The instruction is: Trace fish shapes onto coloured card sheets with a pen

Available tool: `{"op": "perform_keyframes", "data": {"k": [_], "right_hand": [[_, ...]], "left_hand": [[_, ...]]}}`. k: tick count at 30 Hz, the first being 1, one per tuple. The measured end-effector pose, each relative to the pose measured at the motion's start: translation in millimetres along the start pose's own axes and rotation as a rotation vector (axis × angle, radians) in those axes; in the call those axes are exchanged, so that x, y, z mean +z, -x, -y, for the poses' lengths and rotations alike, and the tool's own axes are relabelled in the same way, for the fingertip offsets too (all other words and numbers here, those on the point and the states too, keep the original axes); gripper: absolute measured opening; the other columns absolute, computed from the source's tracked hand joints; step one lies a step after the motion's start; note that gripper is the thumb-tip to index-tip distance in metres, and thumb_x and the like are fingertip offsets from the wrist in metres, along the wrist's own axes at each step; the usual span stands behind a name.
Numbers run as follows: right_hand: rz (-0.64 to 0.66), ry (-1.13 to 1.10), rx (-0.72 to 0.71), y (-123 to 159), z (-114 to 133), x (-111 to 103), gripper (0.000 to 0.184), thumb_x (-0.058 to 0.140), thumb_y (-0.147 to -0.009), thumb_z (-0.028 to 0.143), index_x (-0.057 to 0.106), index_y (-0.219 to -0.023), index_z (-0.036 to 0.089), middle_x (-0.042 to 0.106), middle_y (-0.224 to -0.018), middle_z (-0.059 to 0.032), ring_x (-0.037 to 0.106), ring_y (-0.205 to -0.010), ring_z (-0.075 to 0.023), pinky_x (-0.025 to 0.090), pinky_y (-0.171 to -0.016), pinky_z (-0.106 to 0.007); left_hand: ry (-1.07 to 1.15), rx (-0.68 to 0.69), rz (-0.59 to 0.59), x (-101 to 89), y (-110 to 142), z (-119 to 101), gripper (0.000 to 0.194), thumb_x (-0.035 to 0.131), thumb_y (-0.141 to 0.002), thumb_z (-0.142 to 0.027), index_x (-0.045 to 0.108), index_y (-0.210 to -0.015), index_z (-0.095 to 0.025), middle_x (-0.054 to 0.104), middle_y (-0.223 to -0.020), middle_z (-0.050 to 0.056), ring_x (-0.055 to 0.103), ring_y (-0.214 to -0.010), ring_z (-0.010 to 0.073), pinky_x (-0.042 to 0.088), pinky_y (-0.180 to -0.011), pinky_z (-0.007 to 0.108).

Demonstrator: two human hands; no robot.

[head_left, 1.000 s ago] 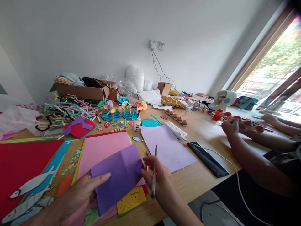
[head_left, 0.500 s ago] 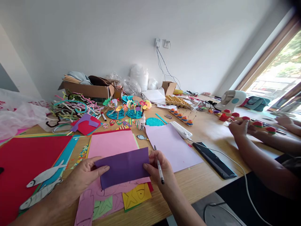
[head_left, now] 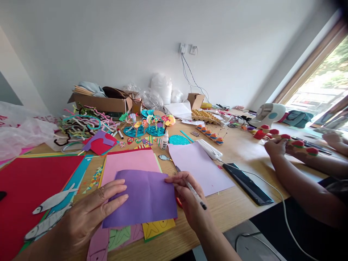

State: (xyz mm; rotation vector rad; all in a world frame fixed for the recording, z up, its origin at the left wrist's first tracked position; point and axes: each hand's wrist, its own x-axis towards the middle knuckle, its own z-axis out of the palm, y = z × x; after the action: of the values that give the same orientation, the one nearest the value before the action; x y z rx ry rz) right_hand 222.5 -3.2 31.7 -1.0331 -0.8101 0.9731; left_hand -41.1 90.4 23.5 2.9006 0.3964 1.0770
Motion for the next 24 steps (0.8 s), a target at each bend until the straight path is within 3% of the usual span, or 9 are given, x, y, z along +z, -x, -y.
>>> {"op": "perform_keyframes", "data": {"k": [6,11,16,20,24], "right_hand": [[0.039,0.194,-0.041,-6.9,-3.7,1.7,0.018,0.069,-0.068,0.023,0.058,-0.082,0.021,0.067,-0.083,-0.0011,0.051,-0.061,-0.0109,0.037,-0.053,-0.021],[0.074,0.276,0.093,-22.4,-5.3,8.9,0.025,0.064,-0.066,0.026,0.055,-0.089,0.022,0.058,-0.064,0.0046,0.045,-0.047,-0.0093,0.031,-0.041,-0.019],[0.087,0.267,0.14,-31.7,-10.3,10.8,0.032,0.063,-0.065,0.025,0.053,-0.095,0.022,0.055,-0.059,0.007,0.047,-0.044,-0.0094,0.034,-0.04,-0.019],[0.102,0.275,0.062,-31.0,-9.9,7.8,0.031,0.062,-0.064,0.023,0.054,-0.094,0.023,0.05,-0.056,0.0085,0.045,-0.045,-0.0098,0.034,-0.043,-0.02],[0.146,0.357,-0.118,-23.9,-9.3,3.7,0.02,0.061,-0.069,0.018,0.06,-0.089,0.022,0.047,-0.057,0.0069,0.042,-0.05,-0.0094,0.035,-0.049,-0.02]], "left_hand": [[-0.032,-0.018,0.028,-8.2,2.2,-1.2,0.039,0.03,-0.101,-0.02,0.054,-0.129,-0.033,0.06,-0.129,0.001,0.058,-0.116,0.0174,0.046,-0.101,0.028],[-0.043,0.032,0.07,-10.5,2.3,-1.8,0.038,0.031,-0.101,-0.021,0.057,-0.126,-0.033,0.067,-0.117,0.0,0.059,-0.112,0.0171,0.042,-0.104,0.028],[-0.025,0.065,0.051,-4.2,9.0,2.8,0.037,0.029,-0.1,-0.018,0.059,-0.121,-0.026,0.067,-0.114,0.002,0.057,-0.114,0.0163,0.038,-0.106,0.025],[0.015,-0.015,0.049,0.0,12.6,10.4,0.036,0.032,-0.098,-0.012,0.057,-0.121,-0.025,0.061,-0.122,0.004,0.052,-0.12,0.0176,0.039,-0.105,0.027],[0.019,-0.096,-0.045,1.4,1.0,25.0,0.038,0.036,-0.094,-0.007,0.065,-0.105,-0.029,0.057,-0.121,0.003,0.054,-0.114,0.0187,0.045,-0.096,0.029]]}}
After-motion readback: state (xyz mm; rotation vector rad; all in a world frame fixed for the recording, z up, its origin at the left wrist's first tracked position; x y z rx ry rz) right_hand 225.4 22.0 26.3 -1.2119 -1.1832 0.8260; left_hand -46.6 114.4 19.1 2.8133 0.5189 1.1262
